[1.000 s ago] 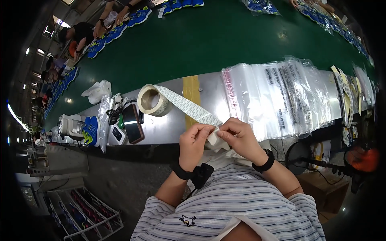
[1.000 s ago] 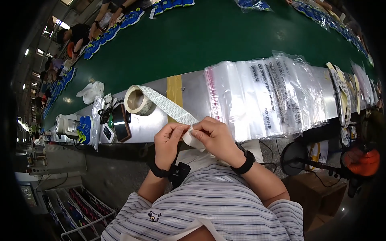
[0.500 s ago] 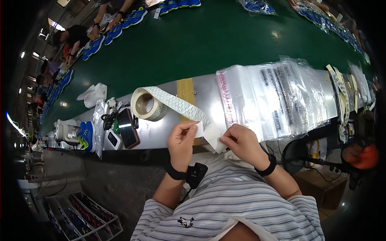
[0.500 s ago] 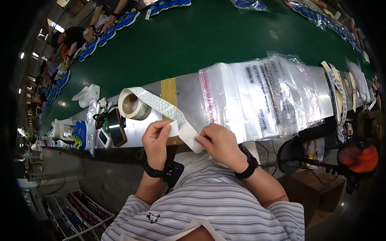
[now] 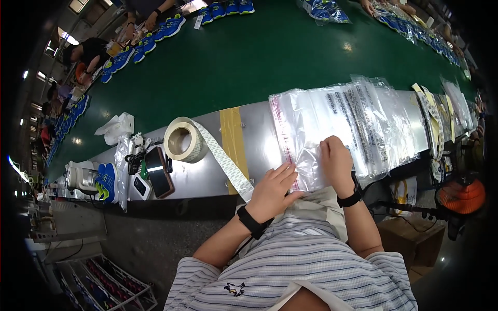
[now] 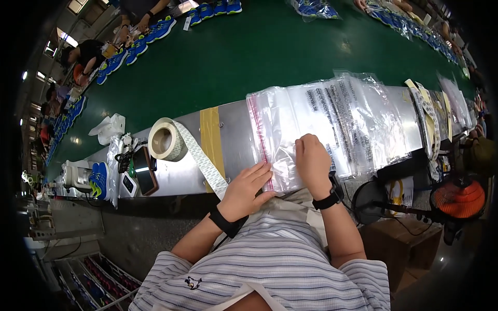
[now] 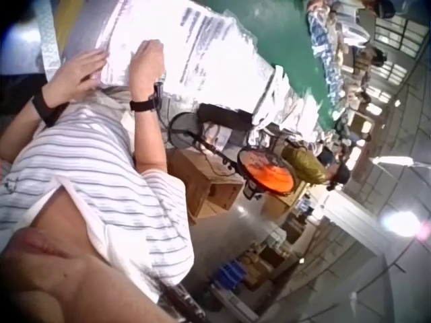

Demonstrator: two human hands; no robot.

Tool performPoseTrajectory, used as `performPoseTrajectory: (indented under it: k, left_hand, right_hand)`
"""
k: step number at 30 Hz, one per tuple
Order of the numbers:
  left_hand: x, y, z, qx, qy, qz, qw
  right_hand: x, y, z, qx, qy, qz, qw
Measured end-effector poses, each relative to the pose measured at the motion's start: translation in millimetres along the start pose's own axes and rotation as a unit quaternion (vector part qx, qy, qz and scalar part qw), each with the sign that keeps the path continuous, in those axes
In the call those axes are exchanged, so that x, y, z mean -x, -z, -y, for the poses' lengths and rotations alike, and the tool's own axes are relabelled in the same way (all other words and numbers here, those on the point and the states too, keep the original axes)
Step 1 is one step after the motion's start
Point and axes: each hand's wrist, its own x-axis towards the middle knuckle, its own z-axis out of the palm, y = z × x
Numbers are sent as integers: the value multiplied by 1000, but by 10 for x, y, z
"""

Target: Peeling small white labels from a roll and applying them to plastic bags on an assembly line.

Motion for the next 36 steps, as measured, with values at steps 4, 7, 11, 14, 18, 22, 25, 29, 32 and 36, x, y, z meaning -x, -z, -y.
performPoseTrajectory:
  k: [4,7,11,14,18,22,25,29,32,36]
  left_hand:
    - [-247,256,-71,103,76,59,990]
    - [-687,298,-141,706,116,-9,698]
    - [-1176,-344,159,837,196,85,503]
    - [-1181,-492,293,769,317,83,549]
    - [-1397,-363,-24,575,326,112,742]
    - [-1387,-350,148,800,288,179,494]
    - [-1249,16,-34,785,323,154,506]
    - [-960,312,-349,723,229,37,651]
    - [-841,177,-166,710,144,-12,689]
    - [-766,-245,277,726,290,-37,623]
  right_hand:
    - [-49,263,-106,-118,-80,-6,990]
    - [-5,267,-31,-232,-65,85,967]
    - [-1,227,-200,-300,-123,7,946]
    - [-63,453,-207,-340,-128,-36,931]
    - [-100,629,-191,-390,-52,46,918]
    - [-7,706,80,-297,11,165,940]
    - [66,623,149,-43,211,22,976]
    - [45,645,-121,-94,78,0,993]
    - [-69,700,-503,-495,-140,-44,856]
    - [-108,993,-892,-593,-237,-192,745]
